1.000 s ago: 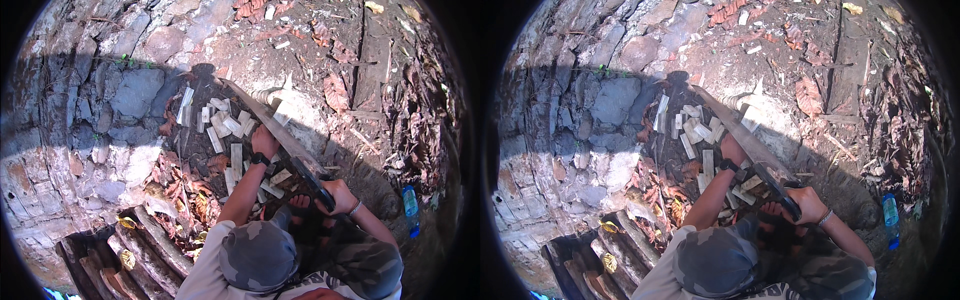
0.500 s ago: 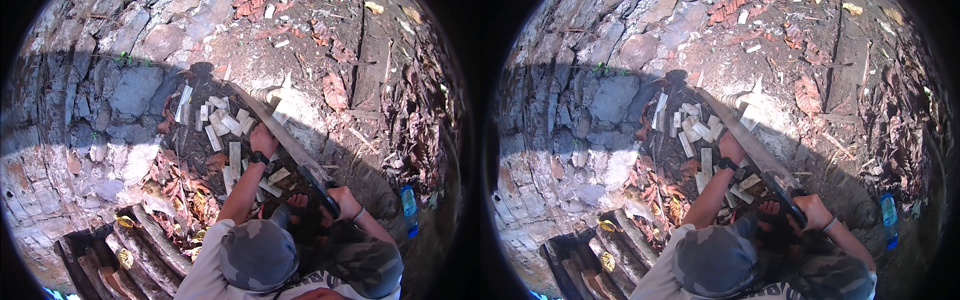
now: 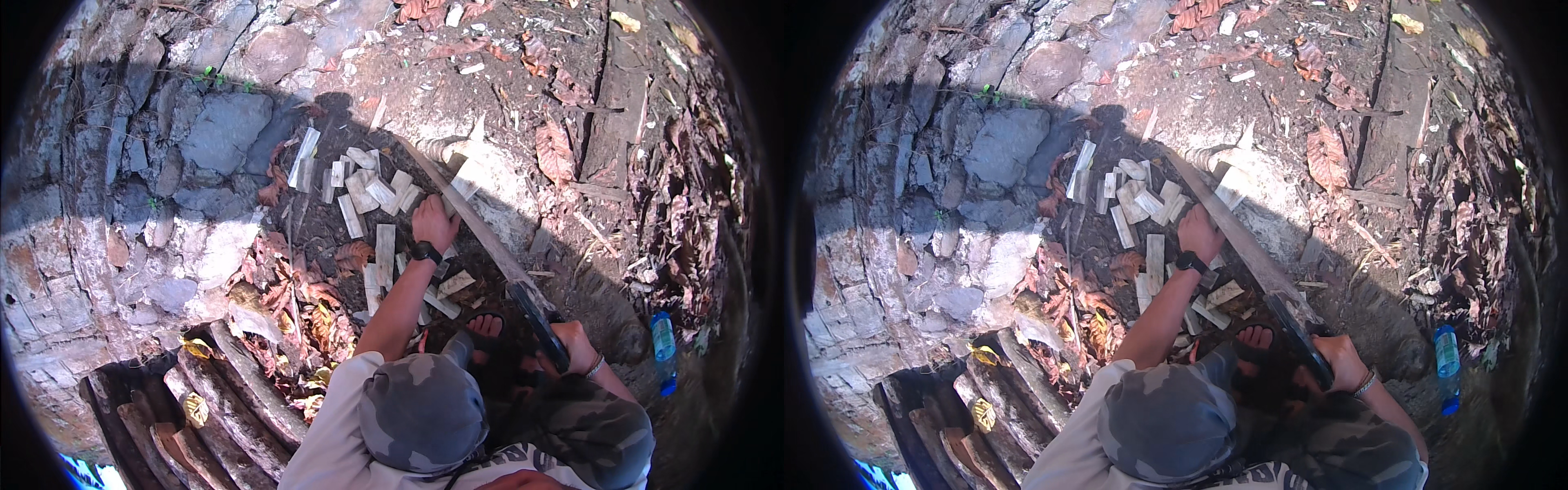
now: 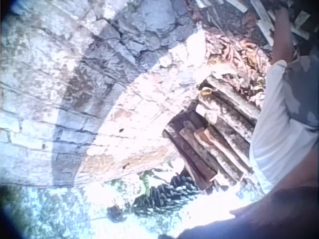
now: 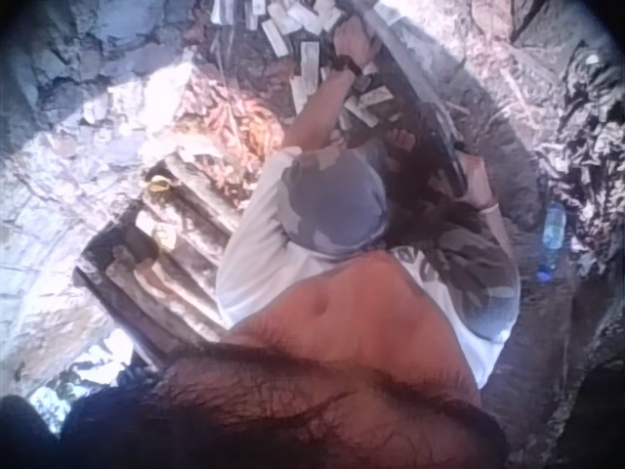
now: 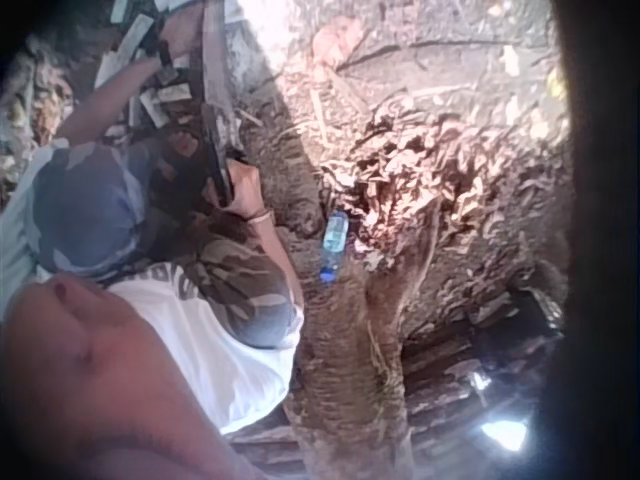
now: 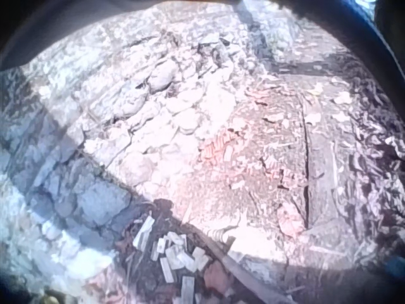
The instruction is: The person sits on the ground and uses a hand saw to cut small pieces of light-colored wood into smaller segments. The person holds the wood with one hand and saws with the other, accumulating a pile of cut pieces on the ground.
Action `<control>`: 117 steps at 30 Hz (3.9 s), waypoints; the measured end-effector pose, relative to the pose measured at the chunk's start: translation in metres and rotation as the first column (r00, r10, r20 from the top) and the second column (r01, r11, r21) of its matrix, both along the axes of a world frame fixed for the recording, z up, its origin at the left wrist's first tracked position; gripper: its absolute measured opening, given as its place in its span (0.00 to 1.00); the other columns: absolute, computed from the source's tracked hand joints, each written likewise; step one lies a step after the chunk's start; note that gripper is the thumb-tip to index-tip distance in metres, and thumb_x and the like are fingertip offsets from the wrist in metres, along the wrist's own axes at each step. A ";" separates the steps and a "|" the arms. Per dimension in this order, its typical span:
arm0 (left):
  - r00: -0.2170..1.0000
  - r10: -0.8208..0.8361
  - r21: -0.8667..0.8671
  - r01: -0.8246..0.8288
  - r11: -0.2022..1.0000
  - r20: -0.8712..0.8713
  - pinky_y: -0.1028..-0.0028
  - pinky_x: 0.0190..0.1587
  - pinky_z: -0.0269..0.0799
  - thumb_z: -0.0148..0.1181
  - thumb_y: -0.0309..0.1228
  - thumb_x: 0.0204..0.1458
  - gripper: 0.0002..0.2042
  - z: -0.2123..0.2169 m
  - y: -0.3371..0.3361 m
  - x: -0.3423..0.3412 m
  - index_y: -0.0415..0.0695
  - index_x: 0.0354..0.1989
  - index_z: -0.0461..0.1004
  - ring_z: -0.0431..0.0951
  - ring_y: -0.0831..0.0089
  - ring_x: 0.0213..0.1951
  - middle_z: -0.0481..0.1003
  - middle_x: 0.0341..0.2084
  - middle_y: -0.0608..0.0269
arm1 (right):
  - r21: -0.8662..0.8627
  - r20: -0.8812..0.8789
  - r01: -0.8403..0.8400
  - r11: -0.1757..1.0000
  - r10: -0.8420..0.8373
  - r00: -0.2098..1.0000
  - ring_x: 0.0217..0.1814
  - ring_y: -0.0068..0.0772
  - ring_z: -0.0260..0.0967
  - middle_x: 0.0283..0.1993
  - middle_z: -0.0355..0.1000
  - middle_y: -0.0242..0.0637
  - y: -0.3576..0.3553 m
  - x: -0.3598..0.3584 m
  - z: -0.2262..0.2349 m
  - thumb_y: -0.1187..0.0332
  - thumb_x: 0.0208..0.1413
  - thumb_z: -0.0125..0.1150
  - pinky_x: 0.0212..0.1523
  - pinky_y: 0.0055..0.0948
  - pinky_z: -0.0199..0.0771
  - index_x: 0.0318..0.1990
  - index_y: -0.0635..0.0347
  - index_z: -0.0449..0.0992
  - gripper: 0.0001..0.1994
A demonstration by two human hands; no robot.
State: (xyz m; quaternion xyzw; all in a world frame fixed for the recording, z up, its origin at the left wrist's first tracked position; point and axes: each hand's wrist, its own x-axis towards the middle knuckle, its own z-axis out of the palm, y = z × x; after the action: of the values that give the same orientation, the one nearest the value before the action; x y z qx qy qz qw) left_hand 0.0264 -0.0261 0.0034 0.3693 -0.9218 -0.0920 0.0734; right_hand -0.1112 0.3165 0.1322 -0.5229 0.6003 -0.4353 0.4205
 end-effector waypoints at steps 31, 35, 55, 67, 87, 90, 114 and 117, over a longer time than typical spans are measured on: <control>0.997 -0.046 0.001 0.046 0.999 -0.070 0.56 0.39 0.70 0.71 0.38 0.41 0.22 -0.003 -0.001 -0.005 0.41 0.37 0.66 0.76 0.53 0.38 0.73 0.30 0.53 | -0.020 0.002 0.088 0.996 -0.088 0.996 0.25 0.48 0.74 0.23 0.72 0.41 0.055 0.019 -0.019 0.66 0.44 0.66 0.27 0.37 0.73 0.32 0.58 0.78 0.09; 0.995 -0.050 0.003 0.051 0.999 -0.085 0.56 0.39 0.70 0.71 0.38 0.41 0.22 -0.005 -0.004 -0.003 0.41 0.38 0.66 0.76 0.53 0.38 0.73 0.30 0.53 | -0.020 -0.058 0.053 0.998 -0.054 0.997 0.23 0.49 0.71 0.21 0.70 0.41 -0.035 -0.006 -0.004 0.66 0.45 0.65 0.26 0.38 0.72 0.28 0.59 0.73 0.08; 0.998 -0.022 0.037 0.024 0.999 -0.061 0.57 0.39 0.71 0.71 0.38 0.41 0.22 -0.003 -0.007 -0.002 0.41 0.36 0.65 0.76 0.53 0.37 0.73 0.30 0.54 | -0.039 -0.017 0.084 0.996 -0.084 0.996 0.23 0.48 0.71 0.21 0.69 0.42 -0.065 0.005 -0.009 0.67 0.41 0.67 0.27 0.37 0.73 0.31 0.59 0.74 0.11; 0.999 -0.025 0.057 0.027 0.998 -0.041 0.57 0.40 0.71 0.71 0.39 0.42 0.21 -0.001 -0.002 -0.005 0.41 0.36 0.66 0.76 0.54 0.38 0.73 0.30 0.54 | -0.015 0.010 0.126 0.992 -0.126 0.992 0.22 0.48 0.70 0.20 0.68 0.42 -0.060 0.007 0.003 0.67 0.41 0.66 0.26 0.36 0.71 0.29 0.59 0.73 0.10; 1.000 -0.003 0.056 0.003 0.998 -0.013 0.56 0.40 0.71 0.71 0.40 0.43 0.22 0.009 0.000 -0.004 0.40 0.37 0.66 0.76 0.52 0.38 0.74 0.30 0.52 | 0.064 0.086 0.099 0.993 -0.104 0.991 0.25 0.45 0.75 0.22 0.72 0.40 0.016 0.008 -0.007 0.67 0.42 0.66 0.28 0.34 0.75 0.32 0.58 0.78 0.09; 1.000 0.001 0.063 -0.001 0.998 -0.008 0.56 0.40 0.71 0.71 0.40 0.43 0.22 0.008 -0.001 -0.007 0.40 0.37 0.66 0.76 0.52 0.38 0.74 0.30 0.52 | 0.045 0.066 0.056 0.997 -0.059 0.996 0.23 0.45 0.74 0.21 0.71 0.40 0.000 0.000 -0.006 0.67 0.42 0.67 0.27 0.35 0.74 0.30 0.58 0.77 0.08; 0.999 0.013 0.176 -0.005 0.984 -0.046 0.52 0.41 0.72 0.72 0.36 0.40 0.23 -0.010 -0.013 -0.004 0.38 0.38 0.66 0.77 0.45 0.39 0.76 0.32 0.44 | -0.047 0.004 0.039 0.998 -0.039 0.999 0.23 0.48 0.72 0.22 0.70 0.40 -0.019 -0.009 -0.024 0.65 0.41 0.67 0.25 0.38 0.72 0.28 0.57 0.73 0.10; 1.000 0.003 0.149 -0.003 0.989 0.004 0.52 0.41 0.72 0.71 0.36 0.40 0.23 -0.003 -0.007 -0.010 0.38 0.39 0.66 0.77 0.45 0.39 0.76 0.32 0.44 | -0.027 0.050 0.125 0.992 -0.124 0.991 0.22 0.47 0.72 0.21 0.70 0.39 0.035 0.004 -0.022 0.66 0.41 0.67 0.25 0.38 0.72 0.28 0.57 0.73 0.09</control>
State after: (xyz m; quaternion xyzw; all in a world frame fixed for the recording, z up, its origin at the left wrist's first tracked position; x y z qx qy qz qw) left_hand 0.0160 -0.0328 0.0007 0.3753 -0.9120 -0.1598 0.0439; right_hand -0.1072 0.3512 0.1104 -0.4799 0.6149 -0.4820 0.3991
